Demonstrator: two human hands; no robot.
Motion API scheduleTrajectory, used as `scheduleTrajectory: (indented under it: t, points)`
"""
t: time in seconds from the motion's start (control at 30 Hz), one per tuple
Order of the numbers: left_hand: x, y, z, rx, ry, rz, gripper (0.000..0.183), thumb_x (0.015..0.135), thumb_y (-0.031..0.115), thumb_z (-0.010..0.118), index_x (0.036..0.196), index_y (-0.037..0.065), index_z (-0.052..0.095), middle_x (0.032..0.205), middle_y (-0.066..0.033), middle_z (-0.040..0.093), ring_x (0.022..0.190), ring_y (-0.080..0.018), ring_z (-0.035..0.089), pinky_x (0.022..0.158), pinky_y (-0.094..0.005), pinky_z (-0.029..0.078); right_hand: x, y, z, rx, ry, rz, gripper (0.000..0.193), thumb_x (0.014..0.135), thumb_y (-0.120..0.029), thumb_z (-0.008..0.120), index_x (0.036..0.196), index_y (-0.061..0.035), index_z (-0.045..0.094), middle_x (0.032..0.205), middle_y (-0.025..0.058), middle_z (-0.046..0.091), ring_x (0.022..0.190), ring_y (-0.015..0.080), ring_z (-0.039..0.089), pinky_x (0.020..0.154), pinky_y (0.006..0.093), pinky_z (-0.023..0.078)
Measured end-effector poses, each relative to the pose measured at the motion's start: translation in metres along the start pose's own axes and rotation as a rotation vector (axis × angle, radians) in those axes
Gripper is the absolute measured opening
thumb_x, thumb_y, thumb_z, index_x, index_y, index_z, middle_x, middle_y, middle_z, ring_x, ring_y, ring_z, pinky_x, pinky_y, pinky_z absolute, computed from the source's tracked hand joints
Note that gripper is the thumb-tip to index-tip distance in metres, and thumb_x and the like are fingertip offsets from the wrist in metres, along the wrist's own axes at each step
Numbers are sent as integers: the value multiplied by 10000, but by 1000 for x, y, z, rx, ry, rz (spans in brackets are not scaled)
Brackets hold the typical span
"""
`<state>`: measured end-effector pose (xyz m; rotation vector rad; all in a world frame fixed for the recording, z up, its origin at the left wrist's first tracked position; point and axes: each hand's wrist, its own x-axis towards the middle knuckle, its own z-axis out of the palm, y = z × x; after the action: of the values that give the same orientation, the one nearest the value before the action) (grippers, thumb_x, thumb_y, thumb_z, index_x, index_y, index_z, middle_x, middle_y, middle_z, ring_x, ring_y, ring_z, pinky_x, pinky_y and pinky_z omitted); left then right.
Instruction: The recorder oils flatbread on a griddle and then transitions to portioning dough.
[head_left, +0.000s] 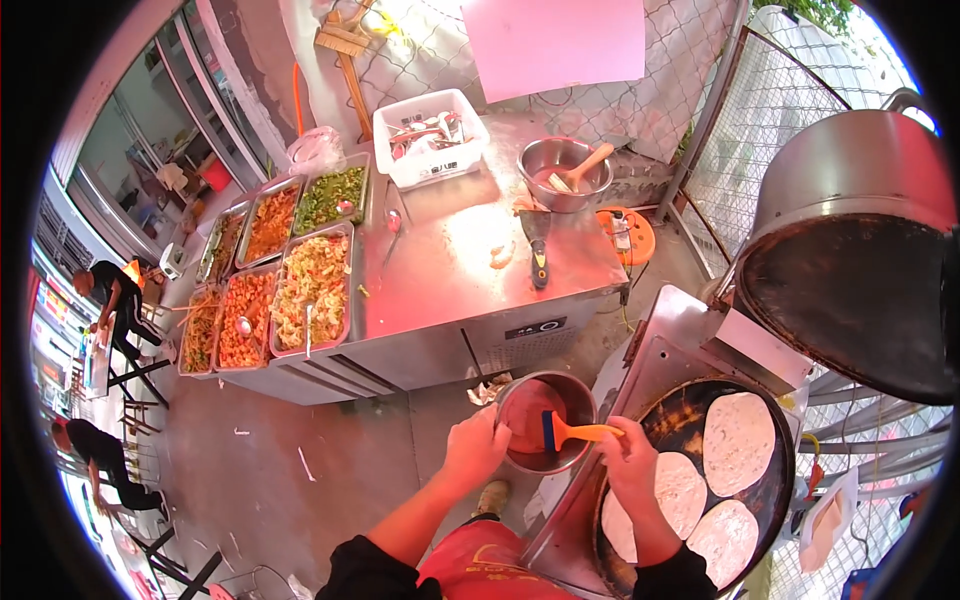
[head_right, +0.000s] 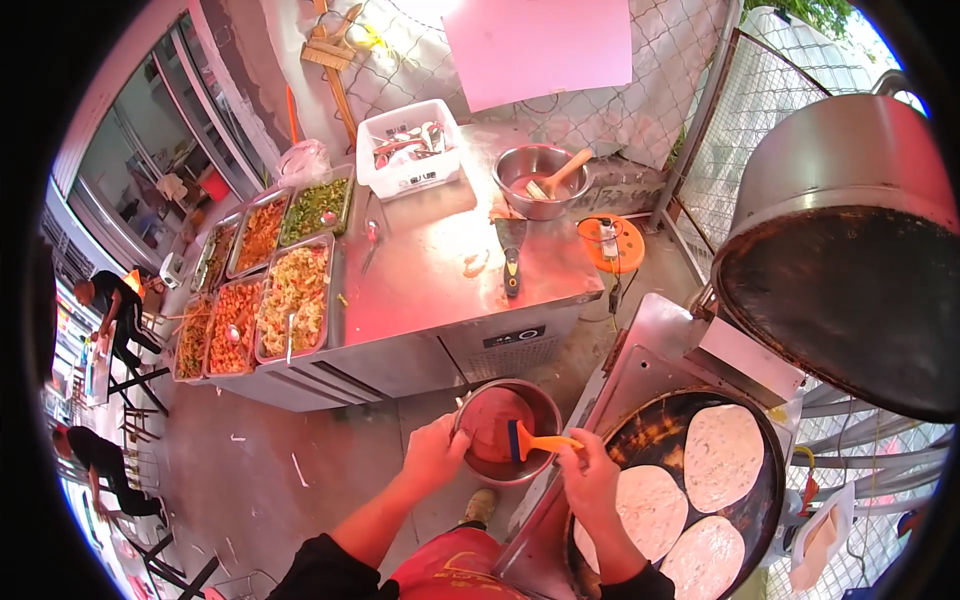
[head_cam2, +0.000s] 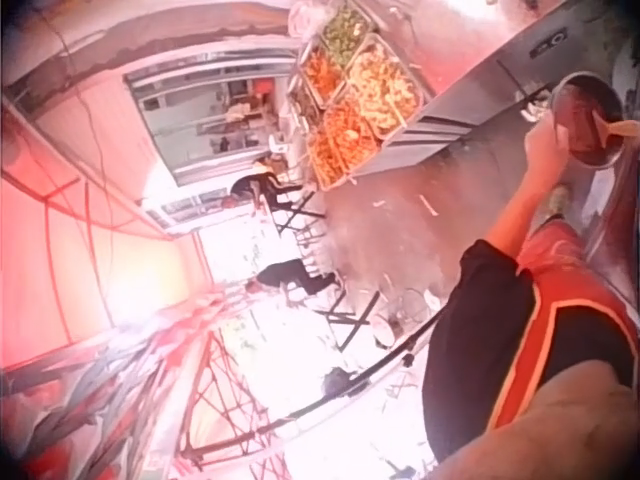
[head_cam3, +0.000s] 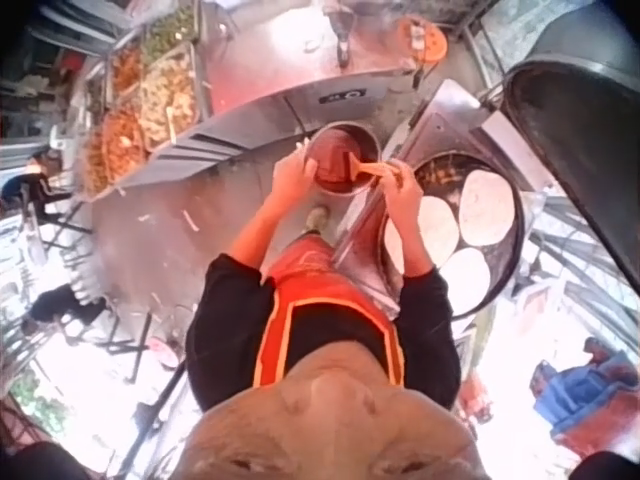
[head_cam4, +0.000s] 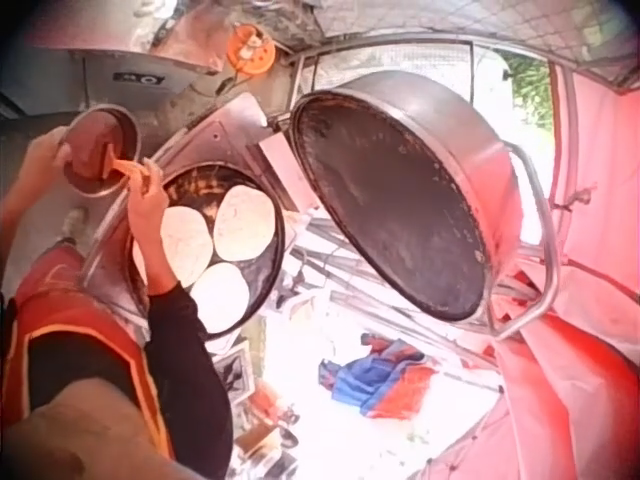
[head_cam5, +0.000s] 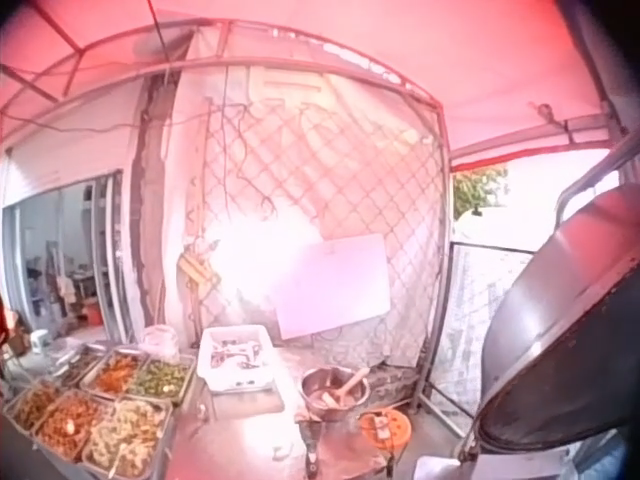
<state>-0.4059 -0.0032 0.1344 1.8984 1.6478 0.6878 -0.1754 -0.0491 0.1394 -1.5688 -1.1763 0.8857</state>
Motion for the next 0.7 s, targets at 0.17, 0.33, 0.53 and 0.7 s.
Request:
scheduleTrajectory:
  t: [0.17, 0.33, 0.53, 0.7]
  points:
    - [-3, -27, -46, -93, 17, -110, 188, 805, 196, 485, 843, 21, 542, 807, -217, 605, 749, -410, 586, 654, -488, 451, -33, 3, -10, 30, 65, 103, 291, 875, -80, 545, 1158, -15, 527, 799, 89, 646, 658, 112, 606, 574, 232, 488]
    - [37, -52, -89, -78, 19, -111, 187, 798, 186, 498, 790, 0, 511, 766, -233, 575, 747, -433, 561, 653, -498, 427, -94, 32, -17, -108, 191, 226, 294, 871, -70, 517, 1159, -12, 516, 741, 86, 630, 593, 98, 575, 527, 211, 471]
    - [161, -134, -108, 433, 123, 439, 84, 776, 85, 520, 741, 26, 569, 752, -129, 475, 729, -303, 495, 627, -421, 402, -178, 31, -23, -404, 340, 354, 277, 853, -118, 571, 1125, -69, 553, 722, 131, 638, 637, 261, 635, 606, 365, 500]
    - [252, -157, -129, 578, 20, 456, 155, 817, 129, 509, 778, 5, 594, 766, -159, 610, 678, -290, 587, 577, -398, 471, -239, 27, -14, -381, 437, 485, 286, 882, -200, 520, 1151, -105, 524, 925, 164, 634, 790, 357, 633, 688, 444, 516]
